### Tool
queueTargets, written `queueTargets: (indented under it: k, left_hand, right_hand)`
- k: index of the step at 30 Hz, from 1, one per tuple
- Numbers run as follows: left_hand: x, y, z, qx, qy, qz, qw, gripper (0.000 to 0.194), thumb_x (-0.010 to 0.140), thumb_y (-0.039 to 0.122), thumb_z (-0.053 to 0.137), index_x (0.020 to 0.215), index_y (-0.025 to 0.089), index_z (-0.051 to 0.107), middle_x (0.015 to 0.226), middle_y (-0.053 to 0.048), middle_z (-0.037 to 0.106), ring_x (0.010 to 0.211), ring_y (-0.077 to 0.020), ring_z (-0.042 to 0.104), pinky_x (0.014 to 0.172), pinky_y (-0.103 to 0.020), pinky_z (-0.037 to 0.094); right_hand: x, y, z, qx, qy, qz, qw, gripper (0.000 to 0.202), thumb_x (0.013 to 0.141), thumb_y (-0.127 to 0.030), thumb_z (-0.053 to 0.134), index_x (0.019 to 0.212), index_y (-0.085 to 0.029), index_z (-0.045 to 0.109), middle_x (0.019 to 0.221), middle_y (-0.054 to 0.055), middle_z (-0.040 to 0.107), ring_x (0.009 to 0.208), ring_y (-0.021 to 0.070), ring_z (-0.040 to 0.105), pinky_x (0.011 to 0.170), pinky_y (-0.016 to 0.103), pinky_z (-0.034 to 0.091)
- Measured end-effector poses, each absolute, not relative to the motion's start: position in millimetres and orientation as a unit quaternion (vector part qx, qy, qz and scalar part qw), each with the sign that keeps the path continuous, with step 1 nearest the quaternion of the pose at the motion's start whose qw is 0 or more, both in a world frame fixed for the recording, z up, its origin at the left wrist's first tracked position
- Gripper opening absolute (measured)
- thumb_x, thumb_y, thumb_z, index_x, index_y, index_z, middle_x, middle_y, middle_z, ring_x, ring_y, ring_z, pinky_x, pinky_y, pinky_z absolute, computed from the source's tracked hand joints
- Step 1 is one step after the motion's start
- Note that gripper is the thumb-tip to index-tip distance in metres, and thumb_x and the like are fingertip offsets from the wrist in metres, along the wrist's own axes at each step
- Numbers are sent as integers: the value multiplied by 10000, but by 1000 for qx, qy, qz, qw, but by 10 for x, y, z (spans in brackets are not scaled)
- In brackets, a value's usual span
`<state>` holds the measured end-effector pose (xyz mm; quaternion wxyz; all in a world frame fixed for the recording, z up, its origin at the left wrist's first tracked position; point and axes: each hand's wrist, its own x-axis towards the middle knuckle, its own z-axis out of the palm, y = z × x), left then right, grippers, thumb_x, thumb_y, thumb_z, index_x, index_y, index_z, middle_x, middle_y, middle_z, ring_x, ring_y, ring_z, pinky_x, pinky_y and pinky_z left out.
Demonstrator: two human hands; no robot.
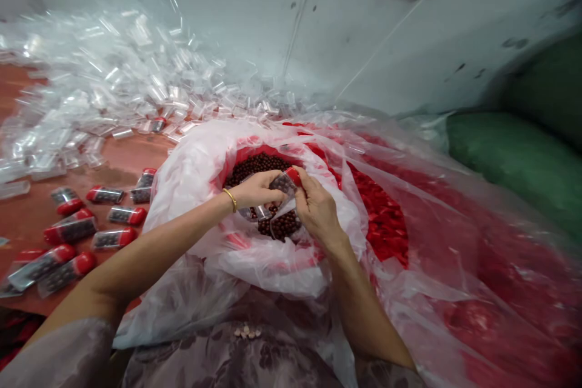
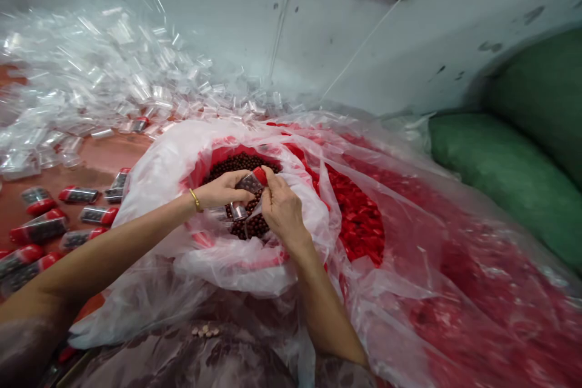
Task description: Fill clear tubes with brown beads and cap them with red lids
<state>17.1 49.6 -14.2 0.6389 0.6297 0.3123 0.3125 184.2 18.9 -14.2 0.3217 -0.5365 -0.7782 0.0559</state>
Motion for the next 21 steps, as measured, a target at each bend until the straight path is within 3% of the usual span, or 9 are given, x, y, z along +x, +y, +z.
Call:
queueTargets:
  k: [8,17,21]
  left_hand:
    - [185,505,-171,653,314,353,592,220,632,251,587,794,149,478,646,63,446,570,-63,413,534,-195,338]
    - [178,511,-235,693,323,348,543,187,624,252,554,760,150,477,653,54,442,589,-70,397,519,-186,308]
    - [185,509,-239,675,324,343,568,186,601,235,551,751,150,481,627,61,438,560,-61,388,504,-182,305]
  right_hand:
    - [1892,152,-113,-505,-777,137,350,453,869,-195,398,1302,-225,528,1292,50,592,1180,193,562,1030,369,428]
    - [1844,157,-126,-499,-758,227,353,483,828,-200,433,1299,-213,537,1280,40,603,1175,209,568,1033,392,427]
    - [1792,129,-148,-504,-763,206,350,508,816,-207,444,1319,-219,513,1260,55,616,1153,221,580,1011,413,442]
